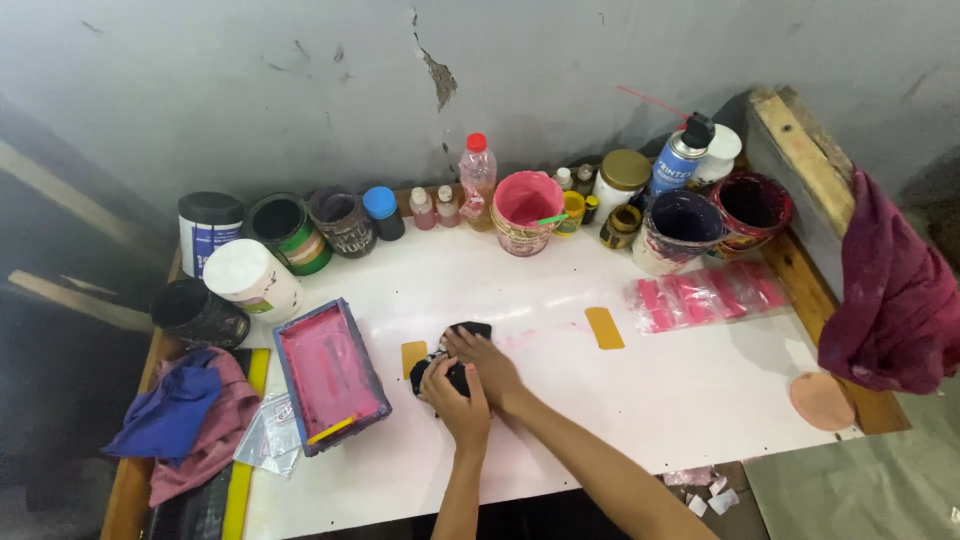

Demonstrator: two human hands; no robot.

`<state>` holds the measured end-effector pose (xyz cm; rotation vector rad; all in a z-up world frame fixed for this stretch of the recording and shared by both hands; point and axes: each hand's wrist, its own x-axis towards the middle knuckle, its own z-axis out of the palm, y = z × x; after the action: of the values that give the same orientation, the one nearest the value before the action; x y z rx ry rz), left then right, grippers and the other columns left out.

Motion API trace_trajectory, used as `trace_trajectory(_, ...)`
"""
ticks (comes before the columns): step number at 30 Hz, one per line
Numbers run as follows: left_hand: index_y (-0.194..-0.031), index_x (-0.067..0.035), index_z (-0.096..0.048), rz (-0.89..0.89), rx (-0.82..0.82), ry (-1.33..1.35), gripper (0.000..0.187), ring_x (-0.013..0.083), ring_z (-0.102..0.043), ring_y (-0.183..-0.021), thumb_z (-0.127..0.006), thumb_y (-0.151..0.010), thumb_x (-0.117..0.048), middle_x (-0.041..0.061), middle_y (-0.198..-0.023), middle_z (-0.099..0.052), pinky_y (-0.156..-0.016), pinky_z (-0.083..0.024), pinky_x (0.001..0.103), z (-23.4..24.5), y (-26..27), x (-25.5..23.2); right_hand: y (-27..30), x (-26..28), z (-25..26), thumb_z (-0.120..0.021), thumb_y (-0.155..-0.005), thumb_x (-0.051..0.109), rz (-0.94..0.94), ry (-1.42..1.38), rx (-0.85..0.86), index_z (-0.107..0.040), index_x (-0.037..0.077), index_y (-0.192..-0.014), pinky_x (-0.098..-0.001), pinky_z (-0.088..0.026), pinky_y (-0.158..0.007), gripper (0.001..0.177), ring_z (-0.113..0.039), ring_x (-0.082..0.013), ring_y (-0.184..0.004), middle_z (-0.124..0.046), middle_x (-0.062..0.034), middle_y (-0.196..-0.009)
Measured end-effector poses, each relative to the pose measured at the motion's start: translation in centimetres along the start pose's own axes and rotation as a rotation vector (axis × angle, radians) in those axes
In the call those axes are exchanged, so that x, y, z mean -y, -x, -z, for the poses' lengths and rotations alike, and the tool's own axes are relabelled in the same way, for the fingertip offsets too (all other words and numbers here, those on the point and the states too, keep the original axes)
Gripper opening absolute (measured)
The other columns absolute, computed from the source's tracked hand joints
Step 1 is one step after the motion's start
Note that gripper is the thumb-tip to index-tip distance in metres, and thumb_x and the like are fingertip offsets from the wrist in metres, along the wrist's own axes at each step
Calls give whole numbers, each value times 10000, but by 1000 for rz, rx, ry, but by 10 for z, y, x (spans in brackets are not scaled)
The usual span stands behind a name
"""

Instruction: The person uses a yellow squeegee to spread pink ink evenly across a screen printing frame. They then place a black cloth with a white floral pattern under the frame, press down, and lift the frame to reveal the printed design. Finally, they fold the printed cloth.

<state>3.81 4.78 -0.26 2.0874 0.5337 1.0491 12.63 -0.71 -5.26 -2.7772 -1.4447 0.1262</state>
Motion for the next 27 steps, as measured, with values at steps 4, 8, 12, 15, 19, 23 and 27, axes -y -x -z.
trace_trajectory(4, -1121, -86, -631, -61, 125, -74, 289, 340, -465, -1275, -656, -928, -300, 123, -1277, -584, -1106, -370, 521, -6, 0, -1, 43, -53, 9, -362, -1045, 193, -254, -544, -246, -385, 87, -1546, -431, -220, -1224, 512, -301, -299, -1509, -372, -128, -1609)
trace_trajectory(8, -1020, -166, -713, -282, 195, -121, 253, 343, -387, -1354, -686, -934, -402, 95, -1295, -571, -1131, -330, 534, -9, 1, -13, 100, -126, -24, -347, -1070, 264, -473, -269, -401, -427, 26, -1517, -480, -311, -1186, 512, -383, -335, -1477, -429, -167, -1580)
trace_trajectory(12, -1022, -203, -744, -198, 261, -149, 264, 352, -361, -1386, -709, -893, -430, 56, -1362, -558, -1120, -286, 586, -10, 10, -10, 91, -158, -33, -280, -1078, 290, -595, -280, -369, -342, 14, -1556, -457, -289, -1205, 555, -325, -351, -1501, -361, -178, -1615)
trace_trajectory(15, -1087, -231, -740, -135, 356, -202, 258, 364, -352, -1384, -713, -890, -395, 71, -1362, -559, -1072, -333, 643, -10, 3, -5, 45, -187, -32, -191, -1085, 348, -679, -308, -381, -275, 9, -1582, -497, -246, -1209, 608, -239, -367, -1531, -262, -168, -1663)
trace_trajectory(19, -1118, -193, -730, -191, 502, -151, 245, 284, -556, -1185, -704, -905, -309, 34, -1264, -646, -1027, -417, 504, -9, 7, 5, 38, -180, -19, -213, -1081, 340, -720, -325, -344, -259, 7, -1583, -491, -187, -1240, 605, -209, -370, -1535, -245, -179, -1662)
trace_trajectory(23, -1051, -107, -695, -341, 411, 25, 113, 240, -651, -986, -662, -948, -140, 33, -1039, -717, -926, -492, 407, -16, 10, 16, 81, -146, -25, -310, -1062, 301, -682, -219, -494, -396, -7, -1527, -488, -277, -1197, 564, -362, -405, -1464, -399, -218, -1586)
trace_trajectory(27, -1055, -75, -659, -233, 513, 113, 200, 259, -649, -843, -506, -1043, -202, 51, -942, -660, -697, -527, 383, -13, 14, 21, 134, -109, -18, -357, -997, 171, -576, -311, -432, -359, 39, -1556, -552, -257, -1193, 575, -314, -450, -1480, -354, -209, -1611)
